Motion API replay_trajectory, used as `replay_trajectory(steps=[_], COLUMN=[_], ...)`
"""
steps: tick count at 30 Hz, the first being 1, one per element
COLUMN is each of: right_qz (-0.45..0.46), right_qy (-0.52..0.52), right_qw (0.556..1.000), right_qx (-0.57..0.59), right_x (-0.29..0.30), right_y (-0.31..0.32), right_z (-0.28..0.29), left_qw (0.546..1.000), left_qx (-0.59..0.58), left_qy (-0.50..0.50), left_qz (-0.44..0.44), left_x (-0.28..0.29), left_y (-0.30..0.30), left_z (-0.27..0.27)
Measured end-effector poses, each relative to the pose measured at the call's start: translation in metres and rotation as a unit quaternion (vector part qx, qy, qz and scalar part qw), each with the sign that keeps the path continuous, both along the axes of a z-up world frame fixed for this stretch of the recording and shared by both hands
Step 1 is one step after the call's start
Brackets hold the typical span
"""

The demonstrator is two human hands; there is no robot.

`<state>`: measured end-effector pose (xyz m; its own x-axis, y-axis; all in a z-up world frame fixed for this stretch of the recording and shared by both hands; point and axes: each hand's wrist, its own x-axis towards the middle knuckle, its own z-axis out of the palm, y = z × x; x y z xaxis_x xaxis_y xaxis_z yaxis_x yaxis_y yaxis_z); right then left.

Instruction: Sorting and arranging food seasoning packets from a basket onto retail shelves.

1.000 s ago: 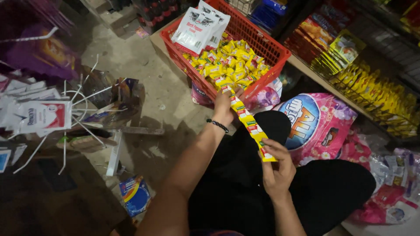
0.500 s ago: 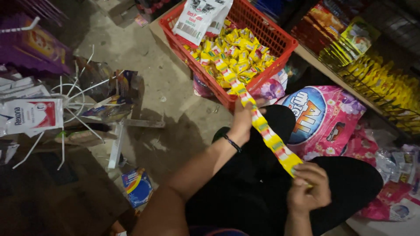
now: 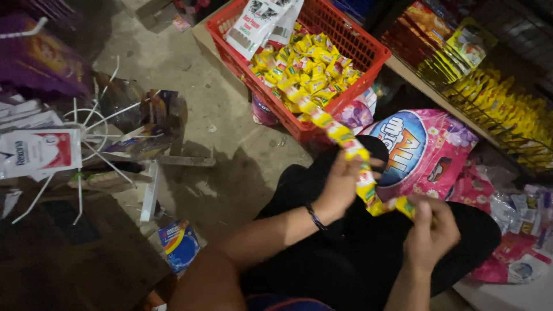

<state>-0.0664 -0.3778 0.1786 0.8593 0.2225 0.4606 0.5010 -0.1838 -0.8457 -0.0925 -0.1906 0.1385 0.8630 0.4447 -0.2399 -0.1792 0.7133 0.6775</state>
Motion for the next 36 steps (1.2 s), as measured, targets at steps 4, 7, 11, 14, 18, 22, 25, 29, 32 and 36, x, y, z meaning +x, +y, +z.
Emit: replay_trajectory(steps=[4,7,11,14,18,22,25,29,32,36], right_qz=[0.057,0.105,0.162,0.225,0.240,0.234,0.259,0.295,0.325,0.202], right_qy=[0.194,0.322,0.393,0.439,0.426,0.407,0.380,0.348,0.328,0.343], right_qw=[0.978,0.941,0.905,0.870,0.872,0.882,0.887,0.889,0.887,0.915], right_qx=[-0.049,-0.027,-0.020,-0.017,0.008,0.038,0.047,0.035,0.013,-0.070], right_x=[0.021,0.046,0.060,0.057,0.044,0.030,0.016,0.008,0.018,0.033], right_y=[0.031,0.027,0.048,0.058,0.065,0.062,0.047,0.003,-0.030,-0.036], right_z=[0.008,-0.027,-0.027,-0.024,-0.010,0.008,0.024,0.027,0.008,0.007], left_qw=[0.998,0.951,0.816,0.748,0.762,0.813,0.790,0.698,0.687,0.699], left_qx=[0.005,0.305,0.576,0.663,0.630,0.576,0.588,0.648,0.669,0.695], left_qy=[-0.037,0.036,0.044,-0.005,0.025,0.078,0.167,0.292,0.279,0.139], left_qz=[-0.049,-0.023,0.031,0.026,-0.149,0.009,-0.039,-0.085,-0.045,0.090], left_x=[-0.006,-0.027,-0.052,-0.064,-0.076,-0.064,-0.041,-0.017,-0.007,0.006], left_y=[-0.016,-0.004,0.012,0.027,0.061,0.096,0.114,0.126,0.133,0.146], left_z=[0.018,0.034,0.066,0.070,0.070,0.052,0.025,0.009,0.015,0.062])
